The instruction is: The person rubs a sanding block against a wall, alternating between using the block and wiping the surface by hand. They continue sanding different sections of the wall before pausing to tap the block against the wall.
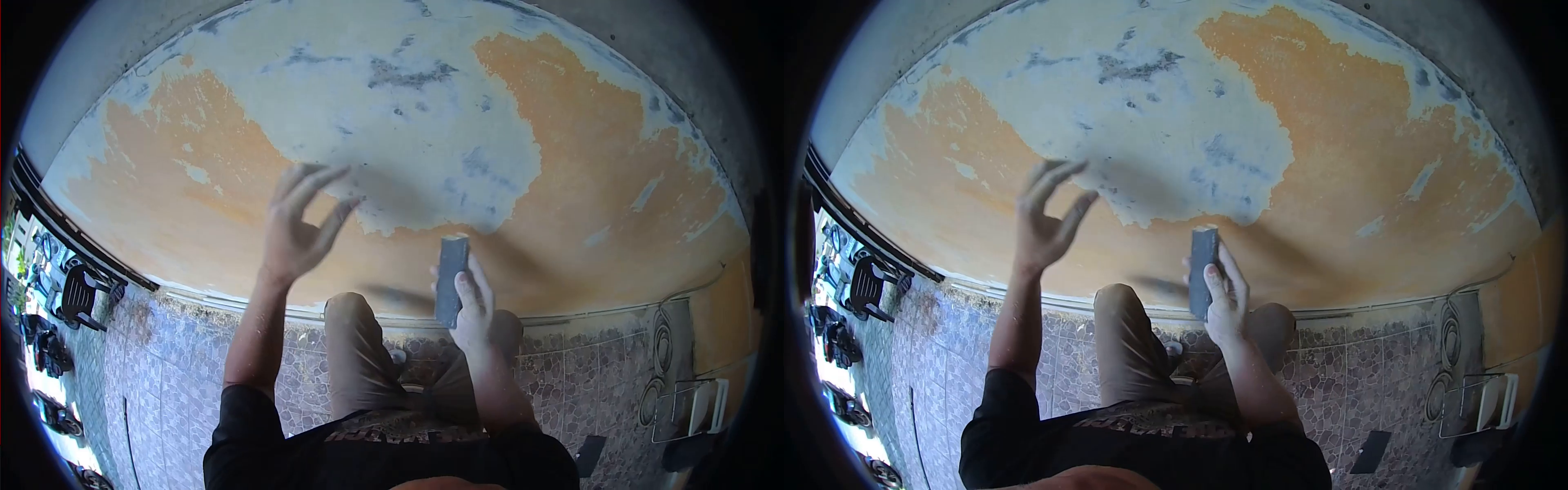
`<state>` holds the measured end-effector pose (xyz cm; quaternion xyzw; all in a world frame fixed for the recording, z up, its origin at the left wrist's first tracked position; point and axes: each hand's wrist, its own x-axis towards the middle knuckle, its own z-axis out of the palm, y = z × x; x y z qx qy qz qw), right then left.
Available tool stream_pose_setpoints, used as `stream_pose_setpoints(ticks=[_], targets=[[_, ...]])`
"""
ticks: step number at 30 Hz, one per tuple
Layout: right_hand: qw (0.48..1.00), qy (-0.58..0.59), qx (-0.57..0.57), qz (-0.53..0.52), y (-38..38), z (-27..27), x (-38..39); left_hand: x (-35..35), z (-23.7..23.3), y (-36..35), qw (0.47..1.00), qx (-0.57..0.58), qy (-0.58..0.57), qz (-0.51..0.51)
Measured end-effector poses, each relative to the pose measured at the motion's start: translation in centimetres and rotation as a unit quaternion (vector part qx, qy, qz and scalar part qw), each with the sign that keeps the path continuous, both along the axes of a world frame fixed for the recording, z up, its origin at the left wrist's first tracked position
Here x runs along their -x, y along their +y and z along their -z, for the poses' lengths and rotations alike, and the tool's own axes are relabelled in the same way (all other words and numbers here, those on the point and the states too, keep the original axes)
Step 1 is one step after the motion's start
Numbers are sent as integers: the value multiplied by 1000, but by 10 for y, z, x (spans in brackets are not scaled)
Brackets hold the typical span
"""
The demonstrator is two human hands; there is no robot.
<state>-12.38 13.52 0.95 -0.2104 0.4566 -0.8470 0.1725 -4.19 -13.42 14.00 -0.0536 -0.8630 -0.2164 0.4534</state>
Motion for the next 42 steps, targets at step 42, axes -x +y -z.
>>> stream_pose_setpoints(ticks=[42], targets=[[468, 643, -215, 567, -88, -47, 103, 70, -146, -100, 917, 172, 316, -172]])
